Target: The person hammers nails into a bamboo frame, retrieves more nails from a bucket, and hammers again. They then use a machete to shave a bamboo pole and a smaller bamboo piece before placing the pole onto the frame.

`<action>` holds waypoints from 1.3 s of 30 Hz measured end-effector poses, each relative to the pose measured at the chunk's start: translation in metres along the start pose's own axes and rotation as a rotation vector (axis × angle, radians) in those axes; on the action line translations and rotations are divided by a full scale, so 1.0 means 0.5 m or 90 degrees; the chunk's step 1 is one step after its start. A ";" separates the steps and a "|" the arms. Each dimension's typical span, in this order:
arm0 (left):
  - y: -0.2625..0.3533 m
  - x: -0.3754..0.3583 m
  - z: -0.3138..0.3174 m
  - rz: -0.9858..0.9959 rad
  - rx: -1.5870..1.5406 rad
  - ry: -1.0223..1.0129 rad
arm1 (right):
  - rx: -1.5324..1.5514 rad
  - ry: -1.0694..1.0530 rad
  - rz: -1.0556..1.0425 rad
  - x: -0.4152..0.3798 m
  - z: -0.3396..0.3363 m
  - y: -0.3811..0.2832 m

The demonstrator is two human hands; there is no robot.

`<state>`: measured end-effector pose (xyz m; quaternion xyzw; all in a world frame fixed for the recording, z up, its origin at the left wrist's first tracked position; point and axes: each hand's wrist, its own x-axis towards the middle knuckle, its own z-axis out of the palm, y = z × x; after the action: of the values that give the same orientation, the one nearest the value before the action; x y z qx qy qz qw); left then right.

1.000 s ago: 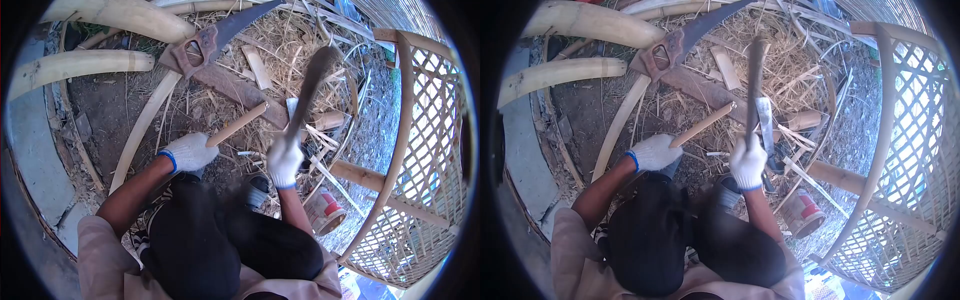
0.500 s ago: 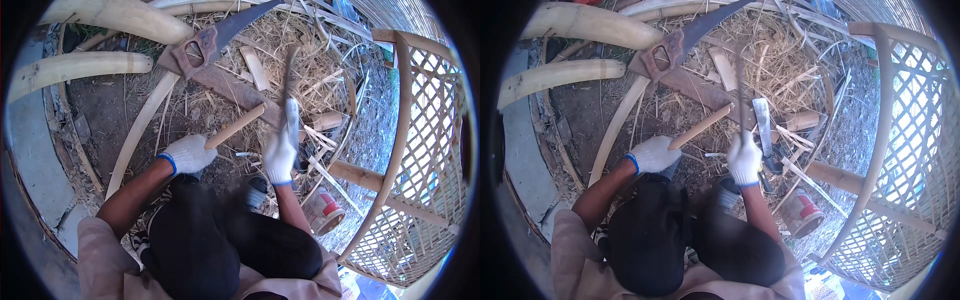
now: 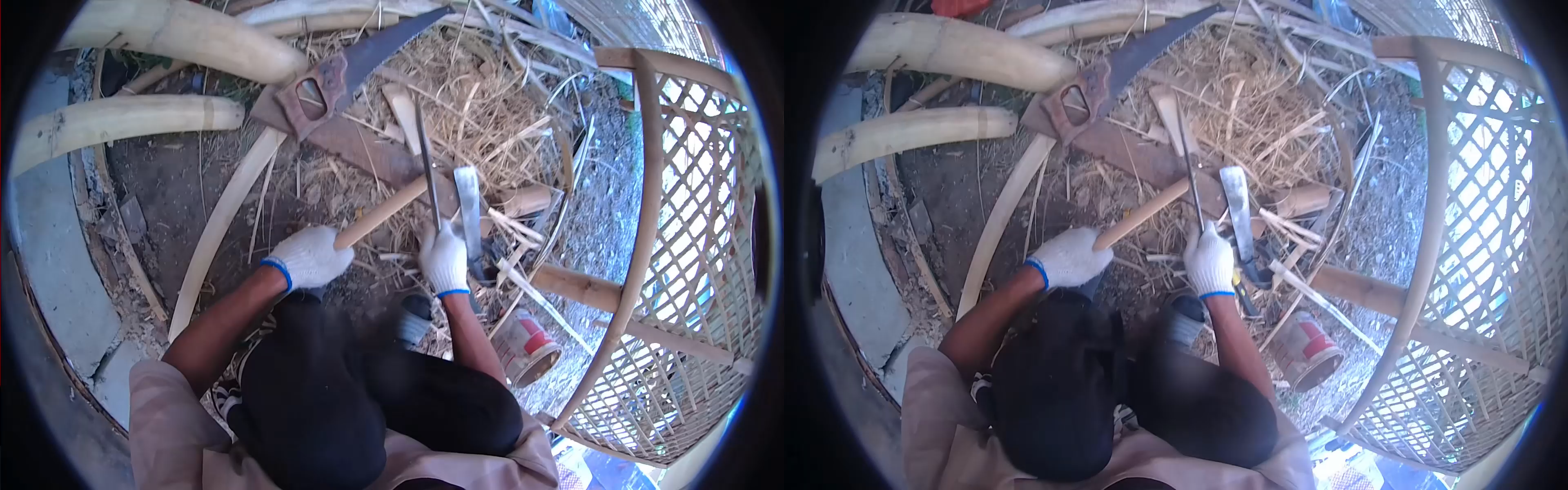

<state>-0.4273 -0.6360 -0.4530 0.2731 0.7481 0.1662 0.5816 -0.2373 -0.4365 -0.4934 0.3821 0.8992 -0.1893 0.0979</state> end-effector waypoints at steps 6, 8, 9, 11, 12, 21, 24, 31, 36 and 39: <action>0.005 -0.008 -0.002 -0.029 -0.023 -0.009 | 0.084 0.060 0.012 -0.029 -0.073 -0.058; 0.007 -0.010 0.002 -0.050 -0.013 -0.022 | 0.208 0.129 0.027 -0.053 -0.109 -0.087; 0.013 -0.012 -0.006 -0.060 -0.007 -0.024 | 0.245 0.177 0.003 -0.054 -0.113 -0.090; 0.027 -0.020 -0.015 -0.073 0.005 -0.026 | 0.163 0.135 -0.058 -0.041 -0.048 -0.035; 0.025 -0.016 -0.007 -0.048 0.004 -0.022 | -0.075 -0.051 0.053 -0.024 0.007 0.004; 0.012 -0.015 0.003 -0.054 -0.011 -0.002 | 0.195 0.065 0.039 -0.054 -0.116 -0.089; 0.011 -0.016 -0.001 -0.036 0.009 -0.002 | 0.102 0.057 0.006 -0.045 -0.032 -0.027; -0.009 -0.007 0.024 -0.016 -0.019 0.002 | 0.036 -0.021 0.048 -0.042 -0.003 0.006; 0.008 -0.017 0.010 -0.037 -0.004 0.006 | 0.272 0.164 -0.004 -0.063 -0.087 -0.062; 0.022 -0.023 0.003 -0.043 0.013 0.009 | -0.058 -0.002 0.022 -0.040 0.048 0.049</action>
<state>-0.4215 -0.6342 -0.4380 0.2526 0.7624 0.1407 0.5789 -0.2049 -0.4439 -0.5155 0.3922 0.9000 -0.1474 0.1200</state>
